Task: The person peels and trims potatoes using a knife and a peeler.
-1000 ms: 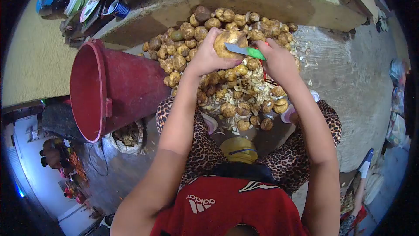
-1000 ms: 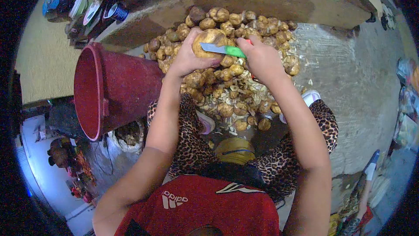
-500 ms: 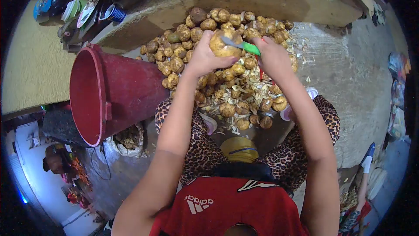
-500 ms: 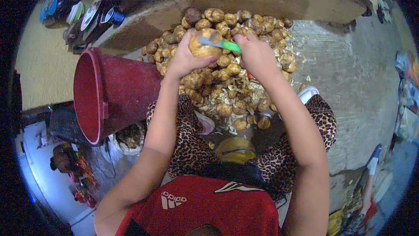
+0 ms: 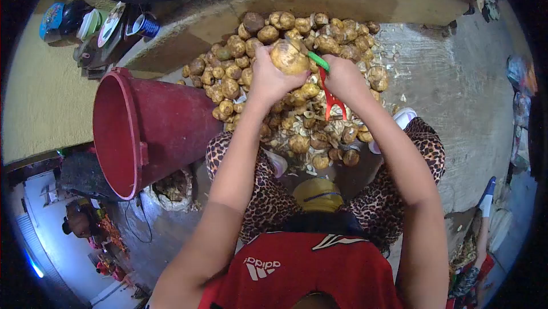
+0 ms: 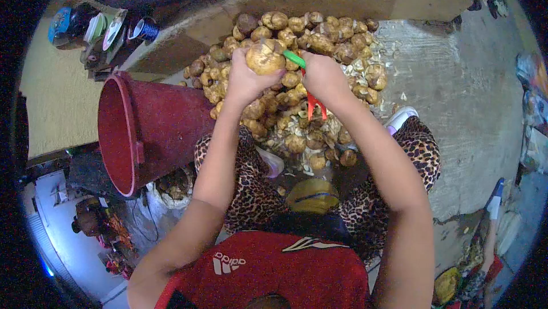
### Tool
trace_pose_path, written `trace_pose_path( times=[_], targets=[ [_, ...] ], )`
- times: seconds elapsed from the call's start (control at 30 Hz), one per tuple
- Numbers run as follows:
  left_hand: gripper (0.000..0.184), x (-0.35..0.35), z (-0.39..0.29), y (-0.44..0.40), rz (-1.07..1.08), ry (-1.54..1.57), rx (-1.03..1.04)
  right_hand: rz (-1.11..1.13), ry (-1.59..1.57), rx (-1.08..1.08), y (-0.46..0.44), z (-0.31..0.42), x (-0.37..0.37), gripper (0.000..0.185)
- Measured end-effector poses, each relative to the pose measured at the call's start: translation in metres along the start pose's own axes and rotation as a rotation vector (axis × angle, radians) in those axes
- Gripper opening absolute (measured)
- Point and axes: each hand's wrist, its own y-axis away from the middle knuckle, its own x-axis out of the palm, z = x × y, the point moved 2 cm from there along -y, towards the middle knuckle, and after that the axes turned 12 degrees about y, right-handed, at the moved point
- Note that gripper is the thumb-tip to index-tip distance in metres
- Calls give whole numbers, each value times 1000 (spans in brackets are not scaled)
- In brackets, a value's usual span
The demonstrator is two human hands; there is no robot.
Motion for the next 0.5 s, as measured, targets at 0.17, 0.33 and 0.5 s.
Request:
trace_pose_path(
  times=[0.17, 0.33, 0.5],
  targets=[
    [70, -12, 3, 2, 339, 722, -59, 200, 36, 172, -11, -23, -10, 20],
    [72, -23, 11, -2, 218, 422, 39, 178, -96, 107, -1, -17, -4, 23],
    [72, -22, 19, -14, 182, 537, 95, 1, -73, 27, 3, -12, -25, 25]
  ],
)
